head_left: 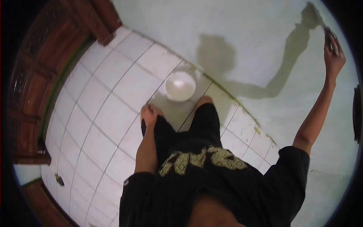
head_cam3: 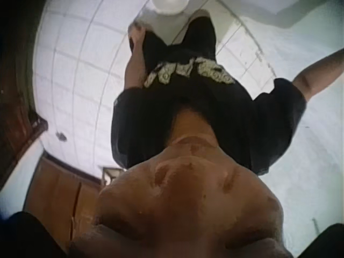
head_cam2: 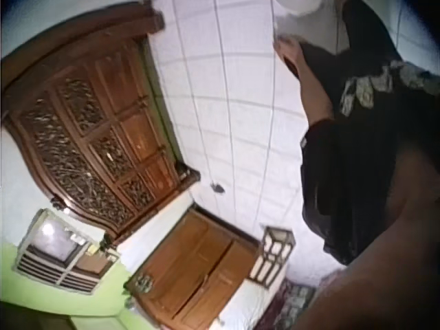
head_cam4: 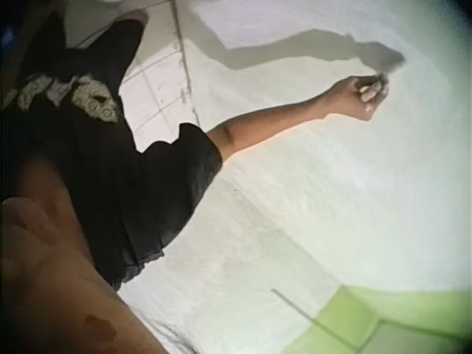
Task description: The person paints a wall by repeatedly dipping a paintbrush into a paint bucket and applying the paint onto the wall.
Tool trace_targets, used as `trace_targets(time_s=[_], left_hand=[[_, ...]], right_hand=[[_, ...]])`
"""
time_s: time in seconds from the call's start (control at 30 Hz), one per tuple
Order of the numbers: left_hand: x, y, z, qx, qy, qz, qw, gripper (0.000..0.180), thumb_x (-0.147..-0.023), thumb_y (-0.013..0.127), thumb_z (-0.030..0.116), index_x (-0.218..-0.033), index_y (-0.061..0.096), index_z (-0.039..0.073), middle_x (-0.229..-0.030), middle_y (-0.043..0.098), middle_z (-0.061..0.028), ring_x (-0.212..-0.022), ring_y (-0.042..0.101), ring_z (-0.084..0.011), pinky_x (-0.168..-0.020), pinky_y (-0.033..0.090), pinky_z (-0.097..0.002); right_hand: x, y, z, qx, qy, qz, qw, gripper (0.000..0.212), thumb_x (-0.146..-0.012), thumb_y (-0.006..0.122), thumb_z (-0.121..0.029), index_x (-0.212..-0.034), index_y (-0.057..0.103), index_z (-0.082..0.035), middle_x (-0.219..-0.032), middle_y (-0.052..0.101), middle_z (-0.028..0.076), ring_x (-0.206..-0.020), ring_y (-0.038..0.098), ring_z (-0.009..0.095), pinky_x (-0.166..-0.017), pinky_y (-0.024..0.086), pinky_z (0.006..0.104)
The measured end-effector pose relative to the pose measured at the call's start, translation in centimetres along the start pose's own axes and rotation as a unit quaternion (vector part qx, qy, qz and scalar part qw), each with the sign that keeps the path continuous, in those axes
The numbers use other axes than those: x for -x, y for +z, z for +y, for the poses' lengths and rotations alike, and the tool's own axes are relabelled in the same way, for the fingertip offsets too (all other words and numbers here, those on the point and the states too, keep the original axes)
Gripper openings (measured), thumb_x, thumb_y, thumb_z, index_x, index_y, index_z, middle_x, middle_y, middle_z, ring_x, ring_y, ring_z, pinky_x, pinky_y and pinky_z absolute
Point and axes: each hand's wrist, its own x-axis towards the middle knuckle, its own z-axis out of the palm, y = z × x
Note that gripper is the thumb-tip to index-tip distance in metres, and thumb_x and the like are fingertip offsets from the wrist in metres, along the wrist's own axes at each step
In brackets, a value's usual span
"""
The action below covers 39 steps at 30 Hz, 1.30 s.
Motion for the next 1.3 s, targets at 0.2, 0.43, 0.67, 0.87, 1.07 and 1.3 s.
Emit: trace_targets(time_s=[0.2, 0.43, 0.67, 0.87, 1.07, 1.3], left_hand=[[0.1, -0.1, 0.0, 0.079, -0.066, 0.004, 0.995, 0.028, -0.069, 0.057, -0.004, -0.096, 0.049, -0.003, -0.096, 0.048, -0.0150, -0.074, 0.056, -0.0223, -0.064, 0.050, -0.0284], [1.1, -2.0, 0.0, 0.078, -0.105, 0.001, 0.991, 0.027, -0.069, 0.056, -0.003, -0.095, 0.050, -0.001, -0.091, 0.050, -0.0130, -0.073, 0.055, -0.0209, -0.064, 0.050, -0.0287], [-0.5, -1.3, 2.1, 0.085, -0.124, -0.022, 0.988, 0.025, -0.069, 0.056, -0.005, -0.094, 0.052, -0.001, -0.085, 0.052, -0.0112, -0.069, 0.056, -0.0189, -0.061, 0.048, -0.0278], [-1.5, -1.1, 3.0, 0.070, -0.156, -0.040, 0.984, 0.026, -0.068, 0.055, -0.005, -0.093, 0.052, 0.002, -0.082, 0.053, -0.0100, -0.068, 0.056, -0.0186, -0.061, 0.047, -0.0291], [-2.2, -2.0, 1.4, 0.103, -0.166, -0.031, 0.980, 0.027, -0.066, 0.054, -0.005, -0.092, 0.051, 0.001, -0.085, 0.053, -0.0128, -0.074, 0.055, -0.0248, -0.065, 0.046, -0.0340], [-1.0, -0.2, 1.2, 0.053, -0.050, 0.045, 0.996, 0.021, -0.064, 0.052, -0.003, -0.085, 0.052, 0.001, -0.083, 0.052, -0.0166, -0.079, 0.052, -0.0342, -0.069, 0.043, -0.0407]], right_hand=[[16.1, 11.4, -24.7, -0.590, 0.183, -0.317, 0.719, 0.014, -0.073, 0.060, -0.007, -0.086, 0.063, -0.001, -0.087, 0.063, 0.011, -0.079, 0.060, 0.019, -0.071, 0.046, 0.0289], [26.0, 15.7, -47.6, -0.641, 0.194, -0.364, 0.648, 0.013, -0.066, 0.060, -0.010, -0.074, 0.062, 0.000, -0.074, 0.063, 0.013, -0.064, 0.060, 0.026, -0.060, 0.047, 0.0309], [31.4, 20.3, -55.2, -0.565, 0.312, -0.417, 0.640, 0.012, -0.067, 0.054, -0.009, -0.070, 0.061, 0.001, -0.073, 0.062, 0.016, -0.061, 0.058, 0.031, -0.057, 0.047, 0.0335], [33.3, 21.3, -56.4, -0.505, 0.274, -0.502, 0.646, 0.011, -0.064, 0.056, -0.009, -0.065, 0.058, 0.002, -0.064, 0.056, 0.021, -0.062, 0.057, 0.036, -0.055, 0.044, 0.0405], [27.5, 19.5, -51.6, -0.548, 0.320, -0.456, 0.624, 0.019, -0.068, 0.058, -0.016, -0.075, 0.061, 0.002, -0.066, 0.059, 0.019, -0.065, 0.057, 0.034, -0.062, 0.046, 0.0367], [35.6, 19.4, -45.5, -0.603, 0.446, -0.387, 0.537, 0.020, -0.071, 0.063, -0.010, -0.081, 0.059, 0.007, -0.082, 0.062, 0.012, -0.080, 0.060, 0.020, -0.075, 0.049, 0.0313]])
